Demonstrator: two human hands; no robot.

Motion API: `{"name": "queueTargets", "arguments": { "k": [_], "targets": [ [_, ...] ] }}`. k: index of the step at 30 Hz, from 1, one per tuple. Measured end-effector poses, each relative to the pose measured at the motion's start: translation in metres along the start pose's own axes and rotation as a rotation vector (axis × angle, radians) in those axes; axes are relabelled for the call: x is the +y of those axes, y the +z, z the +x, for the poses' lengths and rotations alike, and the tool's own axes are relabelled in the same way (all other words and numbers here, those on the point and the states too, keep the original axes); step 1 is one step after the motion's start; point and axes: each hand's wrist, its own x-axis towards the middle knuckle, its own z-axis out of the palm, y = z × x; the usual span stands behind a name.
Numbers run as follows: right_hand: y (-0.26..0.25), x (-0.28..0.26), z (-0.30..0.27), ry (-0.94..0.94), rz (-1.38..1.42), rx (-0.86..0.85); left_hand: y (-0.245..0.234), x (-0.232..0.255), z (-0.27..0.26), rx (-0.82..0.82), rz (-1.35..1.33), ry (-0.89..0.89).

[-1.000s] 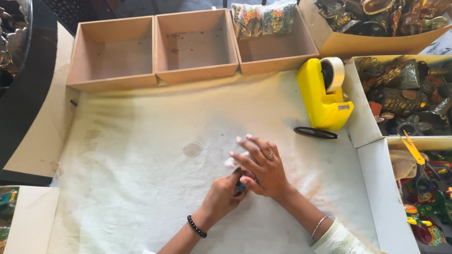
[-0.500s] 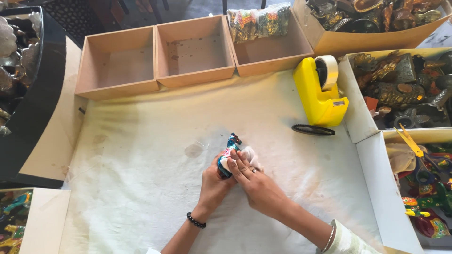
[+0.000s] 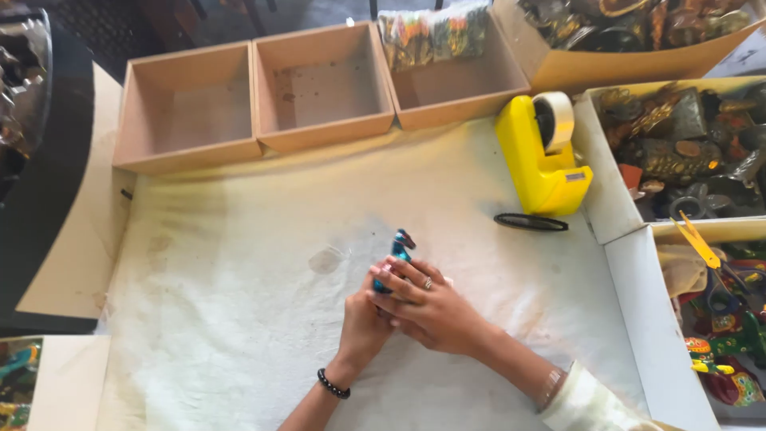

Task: The person cleans a small, colorful horse figurine using a white cloth and a small brush. They wipe the figurine thoroughly, then use the brush to clean its surface, and finally wrap it in bubble wrap.

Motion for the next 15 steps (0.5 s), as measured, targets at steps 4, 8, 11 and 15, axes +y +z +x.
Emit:
{"name": "queueTargets", "arguments": {
  "k": [4,8,11,15],
  "targets": [
    [0.008,0.028,-0.012,0.001,-0.172,-0.142,-0.005,0.019,0.002,0.031,-0.102,-0.078],
    [-0.006,0.052,-0.024,-0.112,-0.109,-0.136,-0.008,0.028,0.004,-0.005,-0.086,-0.063],
    [-0.011,0.053,-0.025,-0.056,-0.059,-0.067,-0.007,0.025,0.003,-0.015,-0.158,-0.073],
    [0.001,0.079,-0.053,0.207,0.259,0.030,-0.004,0.014,0.002,0.014,-0.172,-0.068]
  ]
}}
